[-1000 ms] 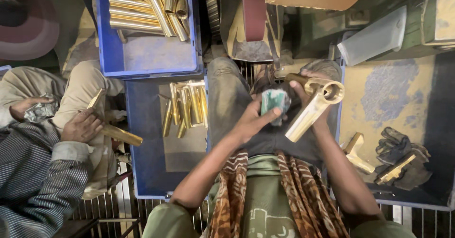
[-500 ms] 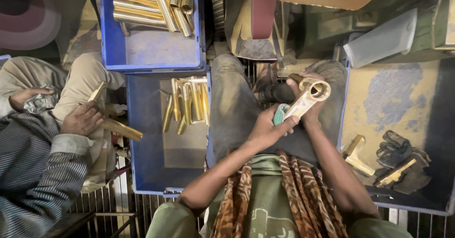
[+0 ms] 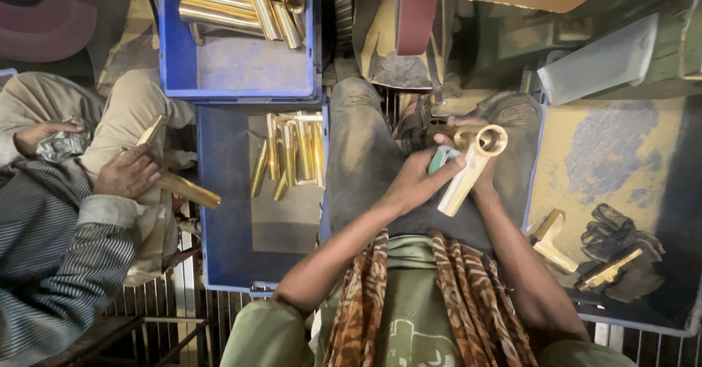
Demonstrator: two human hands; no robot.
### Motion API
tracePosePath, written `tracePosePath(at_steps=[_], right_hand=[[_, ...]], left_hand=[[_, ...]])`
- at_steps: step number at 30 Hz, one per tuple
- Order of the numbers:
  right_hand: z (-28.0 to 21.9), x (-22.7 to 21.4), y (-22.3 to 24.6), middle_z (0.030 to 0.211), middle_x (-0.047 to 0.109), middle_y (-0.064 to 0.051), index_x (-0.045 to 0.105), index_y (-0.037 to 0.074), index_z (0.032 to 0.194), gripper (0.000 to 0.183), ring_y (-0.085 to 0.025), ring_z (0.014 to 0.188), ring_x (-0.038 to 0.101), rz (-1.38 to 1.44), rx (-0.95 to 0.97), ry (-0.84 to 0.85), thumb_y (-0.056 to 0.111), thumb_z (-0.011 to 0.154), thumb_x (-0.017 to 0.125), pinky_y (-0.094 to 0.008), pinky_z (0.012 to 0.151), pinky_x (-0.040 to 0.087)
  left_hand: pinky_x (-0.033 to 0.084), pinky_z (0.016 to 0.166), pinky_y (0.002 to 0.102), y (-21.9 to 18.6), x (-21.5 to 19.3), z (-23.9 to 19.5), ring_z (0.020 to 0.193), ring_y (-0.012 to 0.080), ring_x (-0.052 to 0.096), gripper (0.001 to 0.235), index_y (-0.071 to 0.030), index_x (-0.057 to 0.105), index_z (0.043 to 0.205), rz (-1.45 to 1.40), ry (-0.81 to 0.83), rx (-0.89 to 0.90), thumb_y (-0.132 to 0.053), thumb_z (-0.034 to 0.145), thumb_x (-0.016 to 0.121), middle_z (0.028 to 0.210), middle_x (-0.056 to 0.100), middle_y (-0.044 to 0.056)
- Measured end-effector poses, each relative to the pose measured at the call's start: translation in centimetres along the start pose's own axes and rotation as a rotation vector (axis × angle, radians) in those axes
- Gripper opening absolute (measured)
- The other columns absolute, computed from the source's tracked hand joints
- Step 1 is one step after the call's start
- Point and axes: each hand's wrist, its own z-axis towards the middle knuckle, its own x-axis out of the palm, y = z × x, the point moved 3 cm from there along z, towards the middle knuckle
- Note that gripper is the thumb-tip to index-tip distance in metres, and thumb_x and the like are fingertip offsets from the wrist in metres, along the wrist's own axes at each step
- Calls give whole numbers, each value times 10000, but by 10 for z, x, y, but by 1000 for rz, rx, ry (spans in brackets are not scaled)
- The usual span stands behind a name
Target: The person cleans gold-colored metal faucet components by hand using a small green cloth and a polishing block.
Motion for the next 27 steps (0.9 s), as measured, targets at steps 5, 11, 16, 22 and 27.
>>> tracePosePath(at_steps=[5, 11, 16, 22, 27], right_hand=[[-7, 2, -20, 1258, 595, -155, 527, -11, 1233, 441, -247, 1247, 605, 258, 101, 88, -95, 869, 760, -432, 1042, 600], [-3, 5, -9, 1178, 629, -112, 557, 0, 1183, 428, -224, 1205, 629, 70, -30, 60, -92, 867, 832, -380, 1071, 548], [3, 6, -4, 1164, 670, -97, 589, 14, 1154, 419, -199, 1126, 665, -54, -30, -56, -35, 863, 886, -339, 1014, 557], [13, -7, 34, 1178, 677, -102, 616, 30, 1160, 442, -216, 1103, 666, -180, -135, 12, 7, 839, 919, -335, 984, 549], [46, -36, 93, 1125, 657, -119, 646, 61, 1153, 607, -269, 1039, 628, -187, -244, 535, 120, 594, 875, -358, 903, 508]], left_hand=[[548, 750, 291, 16, 3, 8, 819, 83, 647, 384, 31, 731, 1035, -134, -45, -91, -341, 940, 733, 901, 733, 36], [547, 805, 270, 36, 0, 6, 891, 76, 645, 441, 31, 694, 1173, -251, 57, -43, -335, 931, 742, 1002, 723, 8], [533, 781, 281, 20, -5, -17, 890, 105, 658, 527, 19, 649, 1215, -192, 228, -102, -368, 888, 795, 1003, 718, 47], [564, 796, 280, -11, -38, -17, 907, 110, 682, 492, -8, 678, 1195, 37, 418, 18, -416, 931, 756, 1018, 743, 61], [570, 830, 286, -66, -94, -6, 984, 113, 692, 551, -17, 639, 1275, 171, 771, 179, -442, 941, 745, 1113, 740, 63]])
